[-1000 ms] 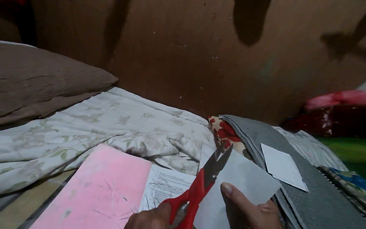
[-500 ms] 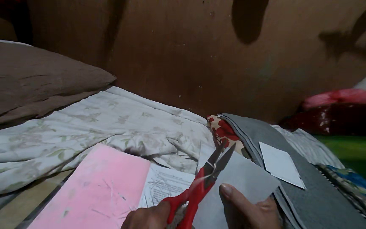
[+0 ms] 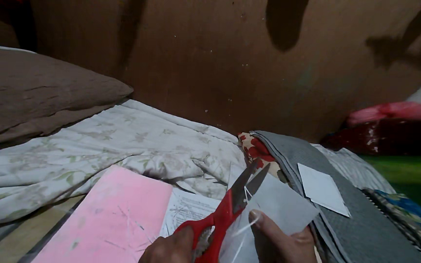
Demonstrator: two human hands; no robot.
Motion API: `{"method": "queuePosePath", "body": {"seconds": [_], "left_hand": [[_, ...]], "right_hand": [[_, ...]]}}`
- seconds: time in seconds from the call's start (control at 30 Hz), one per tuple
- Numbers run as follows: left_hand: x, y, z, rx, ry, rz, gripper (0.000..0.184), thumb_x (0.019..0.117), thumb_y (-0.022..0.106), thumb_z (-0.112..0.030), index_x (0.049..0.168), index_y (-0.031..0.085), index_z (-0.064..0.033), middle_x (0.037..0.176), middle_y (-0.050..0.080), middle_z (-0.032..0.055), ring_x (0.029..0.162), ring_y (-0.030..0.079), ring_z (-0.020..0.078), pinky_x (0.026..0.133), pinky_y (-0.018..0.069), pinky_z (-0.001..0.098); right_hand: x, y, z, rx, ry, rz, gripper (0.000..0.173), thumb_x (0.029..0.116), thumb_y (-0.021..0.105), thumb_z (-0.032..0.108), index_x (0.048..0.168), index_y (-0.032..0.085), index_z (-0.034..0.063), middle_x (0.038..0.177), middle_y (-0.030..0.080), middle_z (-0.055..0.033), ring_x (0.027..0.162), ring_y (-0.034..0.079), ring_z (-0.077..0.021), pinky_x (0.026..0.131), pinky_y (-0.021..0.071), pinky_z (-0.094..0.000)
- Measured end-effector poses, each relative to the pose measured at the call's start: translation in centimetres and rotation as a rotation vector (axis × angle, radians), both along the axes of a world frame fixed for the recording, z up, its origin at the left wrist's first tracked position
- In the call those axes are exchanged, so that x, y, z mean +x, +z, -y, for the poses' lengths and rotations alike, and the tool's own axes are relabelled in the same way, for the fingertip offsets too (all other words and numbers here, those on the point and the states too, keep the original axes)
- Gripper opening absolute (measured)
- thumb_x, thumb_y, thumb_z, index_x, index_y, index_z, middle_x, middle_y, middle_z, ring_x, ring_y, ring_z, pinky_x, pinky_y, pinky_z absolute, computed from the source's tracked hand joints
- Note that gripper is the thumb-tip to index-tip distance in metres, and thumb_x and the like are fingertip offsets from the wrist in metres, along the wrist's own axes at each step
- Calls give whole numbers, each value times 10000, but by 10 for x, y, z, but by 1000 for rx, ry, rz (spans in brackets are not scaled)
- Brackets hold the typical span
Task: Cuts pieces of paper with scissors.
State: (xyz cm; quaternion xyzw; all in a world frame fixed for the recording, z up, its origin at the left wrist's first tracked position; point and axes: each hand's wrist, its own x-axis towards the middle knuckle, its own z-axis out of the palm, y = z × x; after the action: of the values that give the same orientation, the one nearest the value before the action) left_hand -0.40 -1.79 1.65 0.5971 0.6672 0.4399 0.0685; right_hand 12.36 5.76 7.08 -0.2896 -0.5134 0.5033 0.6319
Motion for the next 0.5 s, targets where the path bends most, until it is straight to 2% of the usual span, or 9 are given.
{"method": "queuePosePath", "body": {"seconds": [0.2,0.3,0.5], "left_hand": [[1,0,-1,0,17,-27,242,869,695,-104,927,669,130,724,672,262,640,689,431,589,546,552],[1,0,0,1,9,-10,246,888,681,-103,949,671,135,749,683,270,670,700,446,611,556,564],[5,-1,-1,24,3,-9,210,895,654,-71,925,673,136,719,674,259,643,698,422,585,554,540]], "right_hand": [[-2,-1,0,-4,4,1,283,813,594,-213,908,621,52,746,752,31,679,727,-33,660,627,-206],[-5,-2,1,-2,6,-30,286,816,580,-222,924,608,42,755,754,21,689,733,-45,670,632,-217],[-7,-1,2,-6,-15,-30,287,823,577,-218,942,596,43,750,749,23,685,730,-41,669,631,-215]]}}
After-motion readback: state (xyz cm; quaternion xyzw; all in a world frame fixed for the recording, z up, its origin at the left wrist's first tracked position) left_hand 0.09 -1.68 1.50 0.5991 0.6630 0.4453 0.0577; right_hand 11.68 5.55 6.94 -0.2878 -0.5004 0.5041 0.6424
